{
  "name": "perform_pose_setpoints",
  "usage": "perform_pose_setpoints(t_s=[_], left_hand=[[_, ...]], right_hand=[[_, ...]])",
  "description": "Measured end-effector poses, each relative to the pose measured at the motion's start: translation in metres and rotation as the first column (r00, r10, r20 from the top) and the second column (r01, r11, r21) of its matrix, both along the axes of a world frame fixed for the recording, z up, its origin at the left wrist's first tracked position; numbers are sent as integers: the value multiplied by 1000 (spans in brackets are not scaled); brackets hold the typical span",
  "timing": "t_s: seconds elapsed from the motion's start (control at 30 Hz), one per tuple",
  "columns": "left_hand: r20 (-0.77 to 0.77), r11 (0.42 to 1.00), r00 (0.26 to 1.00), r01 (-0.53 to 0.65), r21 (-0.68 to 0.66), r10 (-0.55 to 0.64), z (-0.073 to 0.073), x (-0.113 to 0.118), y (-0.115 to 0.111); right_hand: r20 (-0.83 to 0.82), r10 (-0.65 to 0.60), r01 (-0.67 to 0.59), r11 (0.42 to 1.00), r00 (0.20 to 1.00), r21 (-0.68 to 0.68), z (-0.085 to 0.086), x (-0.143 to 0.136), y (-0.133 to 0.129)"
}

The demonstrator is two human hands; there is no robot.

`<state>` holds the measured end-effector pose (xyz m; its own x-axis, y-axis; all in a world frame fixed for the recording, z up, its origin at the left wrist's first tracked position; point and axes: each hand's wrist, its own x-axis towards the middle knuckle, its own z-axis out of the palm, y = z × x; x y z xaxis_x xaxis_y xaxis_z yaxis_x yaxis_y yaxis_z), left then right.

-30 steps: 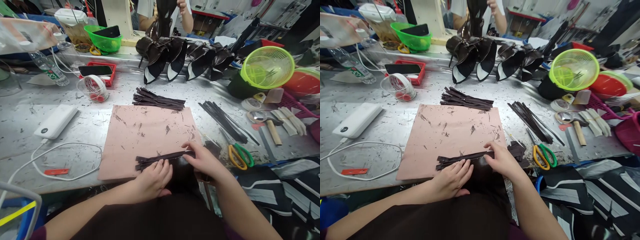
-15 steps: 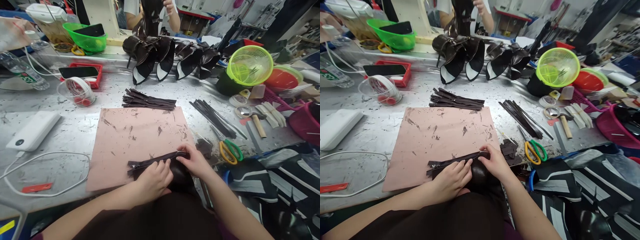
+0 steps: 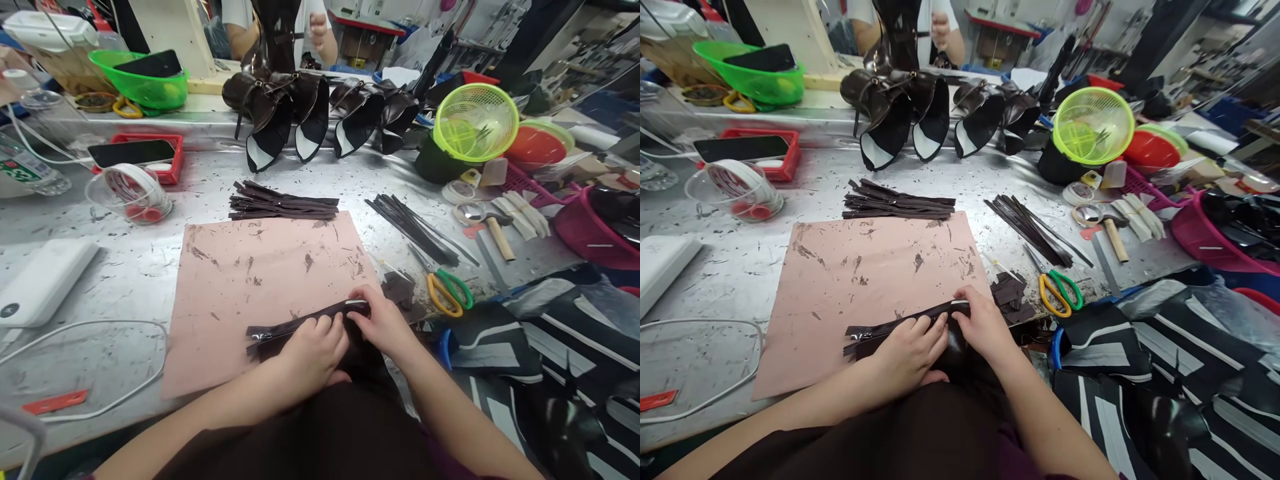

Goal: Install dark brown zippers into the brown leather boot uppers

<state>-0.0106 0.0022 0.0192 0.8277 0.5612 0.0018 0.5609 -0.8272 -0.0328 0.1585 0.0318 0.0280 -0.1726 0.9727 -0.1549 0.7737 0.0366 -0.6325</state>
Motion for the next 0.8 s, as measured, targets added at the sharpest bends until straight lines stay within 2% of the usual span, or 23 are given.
perform_pose_setpoints(t_s=[0.27,0.4,0.5,0.6,0.7,0.73,0.77,0.8], left_hand=[[30,998,999,-34,-61,36,4,9,14],[112,984,986,-111,-139,127,8,13,23],[145,967,970,-164,-195,194,10,13,26],[179,970,962,-175,-167,205,8,12,26],[184,974,958,-204,-100,220,1,13,25],[190,972,954,-220,-85,232,-1,13,25],[203,969,948,-234,-73,244,-4,14,25],[219,967,942,-245,-66,254,-7,14,24]], right_hand=[[-117,-176,184,981,977,59,-13,4,-1],[-161,-206,234,956,965,179,-18,2,-9],[-138,-165,204,914,977,350,-22,-4,-23],[-66,-58,82,883,996,461,-23,-5,-34],[-9,79,-70,935,997,348,-19,16,-28],[23,49,-54,956,999,289,-17,29,-22],[85,-32,10,969,996,245,-15,46,-14],[173,-166,126,967,971,222,-13,64,-6]])
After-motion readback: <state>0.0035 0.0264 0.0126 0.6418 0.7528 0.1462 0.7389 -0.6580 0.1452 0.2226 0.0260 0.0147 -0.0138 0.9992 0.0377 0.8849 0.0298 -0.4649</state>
